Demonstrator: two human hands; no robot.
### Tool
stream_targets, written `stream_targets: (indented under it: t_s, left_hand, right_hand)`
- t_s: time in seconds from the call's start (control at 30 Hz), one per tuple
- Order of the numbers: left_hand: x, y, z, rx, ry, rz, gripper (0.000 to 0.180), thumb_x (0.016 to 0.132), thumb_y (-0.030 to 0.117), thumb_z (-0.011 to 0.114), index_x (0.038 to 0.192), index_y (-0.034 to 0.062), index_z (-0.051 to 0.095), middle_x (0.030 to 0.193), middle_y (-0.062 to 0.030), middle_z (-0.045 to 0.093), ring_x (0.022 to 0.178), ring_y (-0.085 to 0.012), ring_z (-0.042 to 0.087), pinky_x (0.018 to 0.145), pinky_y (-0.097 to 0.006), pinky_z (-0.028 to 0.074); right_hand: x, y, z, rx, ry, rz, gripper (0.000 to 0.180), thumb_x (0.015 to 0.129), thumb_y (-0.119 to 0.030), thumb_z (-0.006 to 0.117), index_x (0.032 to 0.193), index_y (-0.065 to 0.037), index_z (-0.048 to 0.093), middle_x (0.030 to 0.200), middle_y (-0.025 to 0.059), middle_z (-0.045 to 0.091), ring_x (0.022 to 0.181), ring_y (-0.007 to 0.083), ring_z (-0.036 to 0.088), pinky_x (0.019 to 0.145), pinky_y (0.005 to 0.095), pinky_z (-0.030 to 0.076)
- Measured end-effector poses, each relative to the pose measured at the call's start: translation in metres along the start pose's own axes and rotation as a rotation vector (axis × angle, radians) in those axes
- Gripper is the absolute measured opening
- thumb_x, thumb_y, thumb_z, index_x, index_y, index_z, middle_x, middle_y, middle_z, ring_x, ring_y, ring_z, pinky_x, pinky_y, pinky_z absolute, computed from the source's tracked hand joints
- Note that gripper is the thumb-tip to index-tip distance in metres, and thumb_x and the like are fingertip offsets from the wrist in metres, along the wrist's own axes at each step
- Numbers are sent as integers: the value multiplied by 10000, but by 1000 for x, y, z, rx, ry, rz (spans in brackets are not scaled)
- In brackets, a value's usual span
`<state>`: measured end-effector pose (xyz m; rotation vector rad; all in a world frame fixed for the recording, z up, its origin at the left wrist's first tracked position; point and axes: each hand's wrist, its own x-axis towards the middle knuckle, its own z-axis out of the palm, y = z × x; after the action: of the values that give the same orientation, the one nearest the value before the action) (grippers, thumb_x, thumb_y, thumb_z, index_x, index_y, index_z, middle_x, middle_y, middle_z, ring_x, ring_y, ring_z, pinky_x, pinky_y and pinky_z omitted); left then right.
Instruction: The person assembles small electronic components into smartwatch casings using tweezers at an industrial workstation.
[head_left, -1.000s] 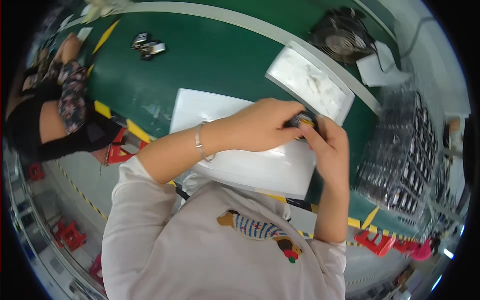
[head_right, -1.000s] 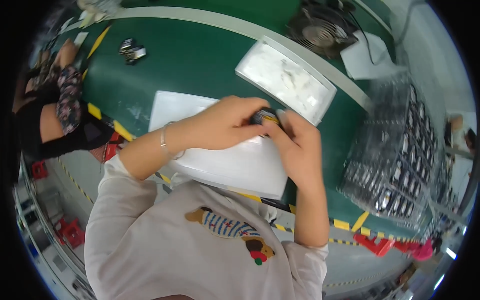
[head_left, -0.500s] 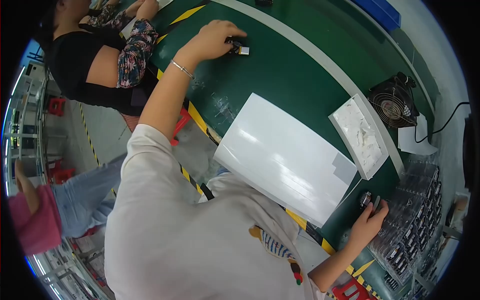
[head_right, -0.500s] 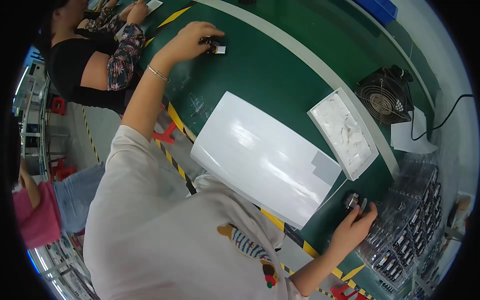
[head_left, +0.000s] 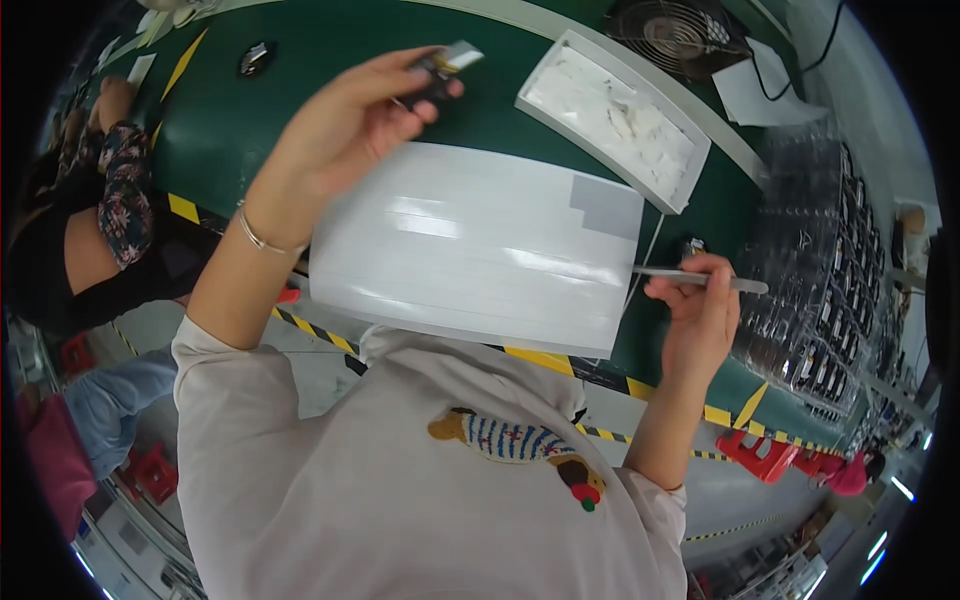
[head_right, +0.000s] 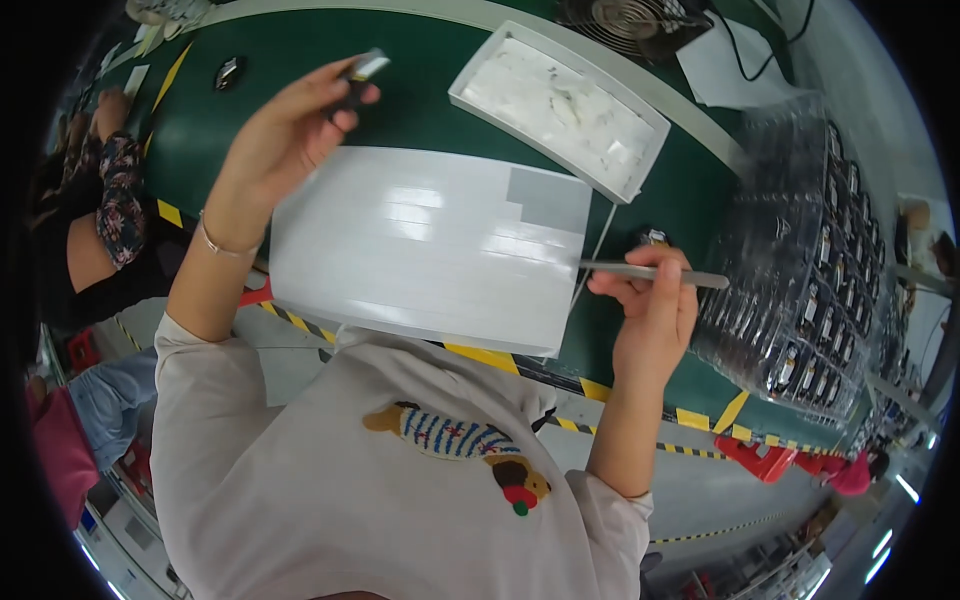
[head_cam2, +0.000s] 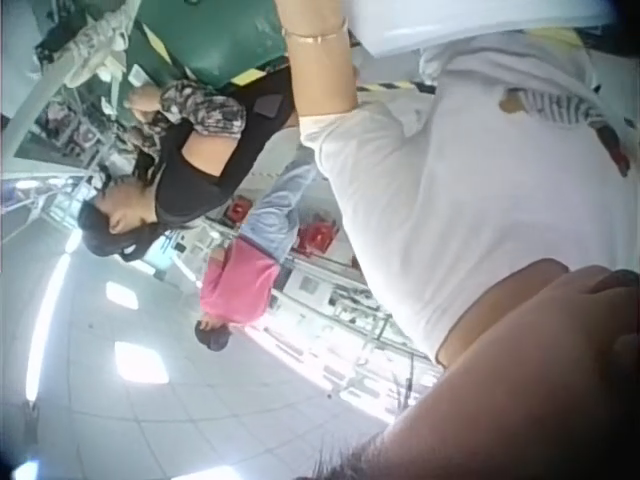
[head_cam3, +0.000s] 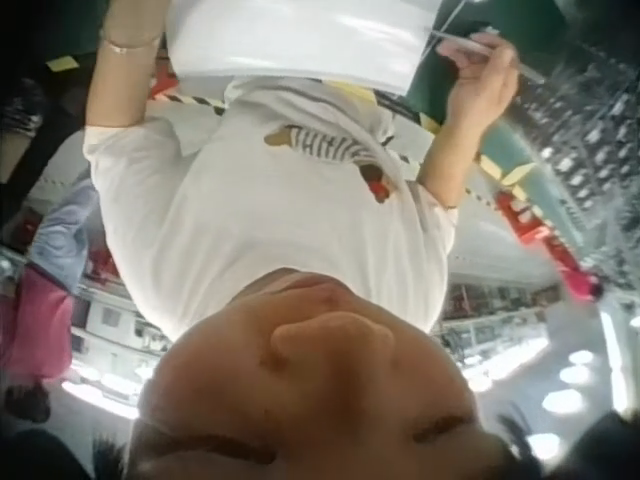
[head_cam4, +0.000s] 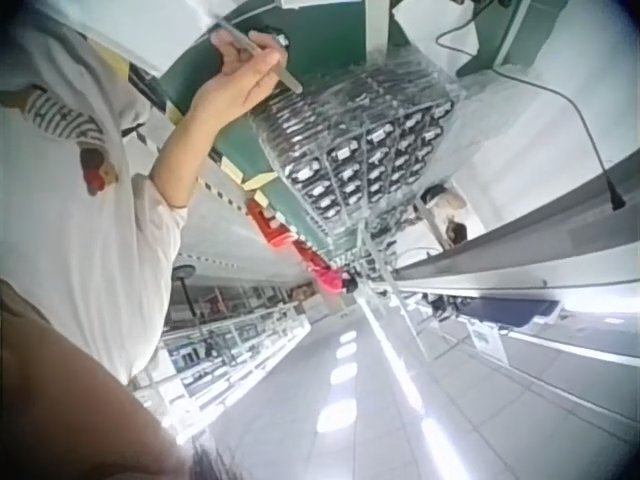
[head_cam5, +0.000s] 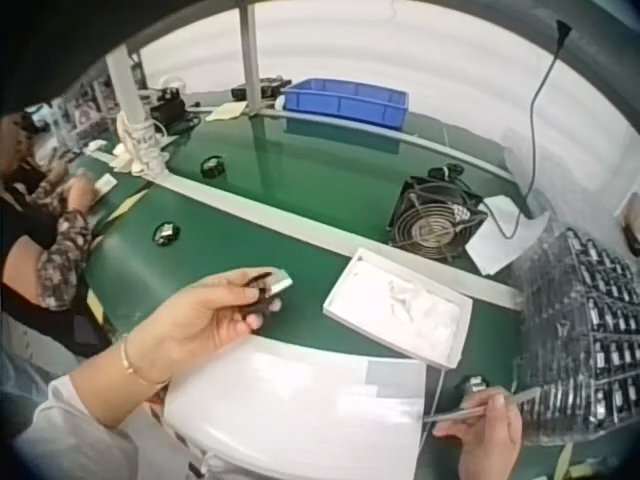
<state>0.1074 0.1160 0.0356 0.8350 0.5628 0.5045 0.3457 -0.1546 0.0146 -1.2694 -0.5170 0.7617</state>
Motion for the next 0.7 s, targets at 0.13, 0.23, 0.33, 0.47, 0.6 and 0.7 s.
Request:
stream_targets:
  t_s: [0.13,0.23,0.33,0.47,0.6,0.7]
  left_hand:
    - [9,-36,55,-35,-146,-239,445,925,77,530,1357,19,437,1011,-133,629,672,-107,628,578,-189,540]
    - [20,-55,81,102,-72,-250,224,920,158,562,1106,35,536,882,-118,642,569,-99,576,461,-201,463]
    - [27,-71,75,32,-122,-254,128,927,176,546,983,69,505,815,-125,636,478,-79,463,403,-205,321]
    - [22,-75,77,92,-89,-218,150,949,210,497,1007,72,508,800,-134,638,438,-66,331,406,-207,235]
    - [21,-68,79,142,-151,-210,251,951,211,472,1138,53,530,800,-121,639,449,-66,338,413,-202,238]
    - [19,-69,78,156,-179,-217,353,946,188,445,1253,27,509,845,-108,642,475,-69,387,431,-199,276]
  right_hand:
    - [4,2,19,7,-5,103,85,918,-28,564,986,12,533,930,76,567,845,208,664,780,298,560]
    - [10,9,32,-50,-77,116,125,884,49,587,1000,24,547,934,69,588,881,171,650,806,278,547]
    - [11,16,36,-71,-61,104,123,886,49,586,1002,31,552,947,81,608,882,163,651,802,267,548]
    - [14,17,34,-84,-40,143,132,874,54,590,1000,37,556,947,124,640,885,184,665,801,282,557]
    - [19,5,29,74,-27,233,123,893,19,560,1014,27,541,938,166,662,885,258,684,812,333,570]
    - [28,-4,25,230,-97,133,127,908,-19,541,1027,11,511,969,198,656,938,329,674,817,370,575]
